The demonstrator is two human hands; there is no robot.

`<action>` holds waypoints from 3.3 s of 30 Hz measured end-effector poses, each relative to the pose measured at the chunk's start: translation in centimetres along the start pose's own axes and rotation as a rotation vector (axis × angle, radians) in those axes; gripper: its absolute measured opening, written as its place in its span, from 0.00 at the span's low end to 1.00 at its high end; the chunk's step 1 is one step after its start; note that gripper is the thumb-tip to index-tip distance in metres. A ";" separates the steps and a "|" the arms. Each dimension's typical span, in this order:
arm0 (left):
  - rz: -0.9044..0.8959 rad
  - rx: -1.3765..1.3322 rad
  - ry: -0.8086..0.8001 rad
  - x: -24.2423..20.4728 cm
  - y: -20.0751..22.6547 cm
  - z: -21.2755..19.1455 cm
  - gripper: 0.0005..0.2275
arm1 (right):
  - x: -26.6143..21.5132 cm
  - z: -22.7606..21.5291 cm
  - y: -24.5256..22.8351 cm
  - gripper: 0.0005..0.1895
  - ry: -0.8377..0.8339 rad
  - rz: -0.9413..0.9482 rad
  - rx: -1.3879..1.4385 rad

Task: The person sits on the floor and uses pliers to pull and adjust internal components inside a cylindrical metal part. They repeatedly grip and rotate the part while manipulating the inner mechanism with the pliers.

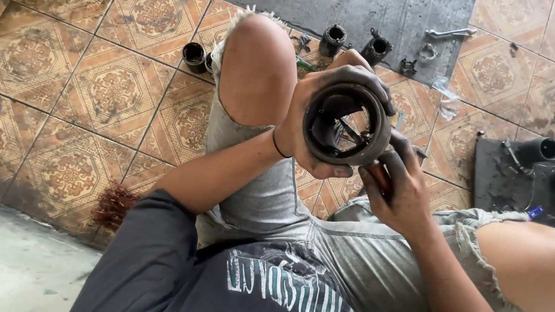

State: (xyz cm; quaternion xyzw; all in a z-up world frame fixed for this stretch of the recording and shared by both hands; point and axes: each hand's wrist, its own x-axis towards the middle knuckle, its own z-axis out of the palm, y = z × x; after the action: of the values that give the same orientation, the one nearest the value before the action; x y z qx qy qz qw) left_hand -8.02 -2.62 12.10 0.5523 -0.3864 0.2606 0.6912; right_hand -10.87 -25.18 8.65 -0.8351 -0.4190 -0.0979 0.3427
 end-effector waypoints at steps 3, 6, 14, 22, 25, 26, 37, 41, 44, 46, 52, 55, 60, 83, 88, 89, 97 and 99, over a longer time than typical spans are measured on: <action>0.038 0.046 0.020 -0.1 -0.2 -0.1 0.29 | -0.6 0.4 0.6 0.12 0.006 0.033 0.042; 0.039 0.021 0.007 -0.3 -0.3 -0.1 0.30 | -0.8 0.0 1.3 0.11 -0.010 0.105 0.056; 0.157 0.317 0.060 -0.2 -0.5 -0.2 0.31 | -2.8 -4.6 5.3 0.07 0.029 0.448 0.409; 0.214 0.537 0.011 0.0 -0.1 -0.7 0.32 | 0.0 -10.5 -5.5 0.11 -0.091 0.435 0.292; 0.210 0.668 0.009 -0.2 -0.3 -0.5 0.32 | 1.0 -10.2 -9.1 0.18 -0.184 0.348 -0.045; 0.199 0.731 0.030 -0.4 -0.5 -0.4 0.34 | 1.5 -9.8 -9.8 0.14 -0.202 0.308 -0.216; 0.229 0.917 0.123 -0.5 0.1 0.1 0.36 | 4.3 -8.6 -12.0 0.19 -0.305 0.097 -0.909; 0.223 0.912 0.131 -0.6 0.2 0.0 0.35 | 4.3 -8.3 -11.9 0.19 -0.300 0.079 -0.919; 0.219 0.916 0.131 -0.6 0.1 -0.1 0.34 | 4.6 -8.1 -11.9 0.16 -0.283 0.064 -0.892; 0.214 0.912 0.129 -0.7 0.2 -0.1 0.34 | 4.7 -8.1 -12.0 0.13 -0.268 0.052 -0.880; 0.230 0.928 0.138 -0.7 0.1 -0.1 0.33 | 5.1 -8.1 -12.2 0.13 -0.253 0.029 -0.908; 0.208 0.927 0.127 -0.9 0.0 -0.2 0.34 | 5.3 -8.3 -12.2 0.18 -0.268 -0.012 -0.932; 0.210 0.921 0.144 -0.9 -0.1 -0.2 0.32 | 5.6 -8.4 -12.0 0.12 -0.233 -0.070 -0.851; 0.304 0.821 0.103 -0.5 1.0 -0.4 0.32 | 5.4 -9.7 -11.5 0.14 -0.355 0.000 -0.935; 0.332 0.792 0.129 -0.6 1.1 -0.3 0.30 | 5.7 -9.6 -13.3 0.12 -0.391 0.038 -1.029; 0.324 0.785 0.122 -0.6 1.3 -0.4 0.30 | 5.8 -9.6 -13.4 0.10 -0.400 0.033 -1.044; 0.344 0.753 0.122 -1.3 1.0 -1.0 0.32 | 6.0 -9.6 -14.4 0.06 -0.430 0.021 -1.084; 0.374 0.766 0.120 -1.5 0.8 -1.1 0.32 | 5.5 -9.6 -14.2 0.14 -0.423 0.061 -1.066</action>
State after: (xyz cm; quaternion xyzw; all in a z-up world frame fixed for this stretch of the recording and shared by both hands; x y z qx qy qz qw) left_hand -9.20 -1.22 11.19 0.6734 -0.3144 0.5377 0.3981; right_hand -17.15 -22.10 25.28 -0.9056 -0.3469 -0.1165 -0.2144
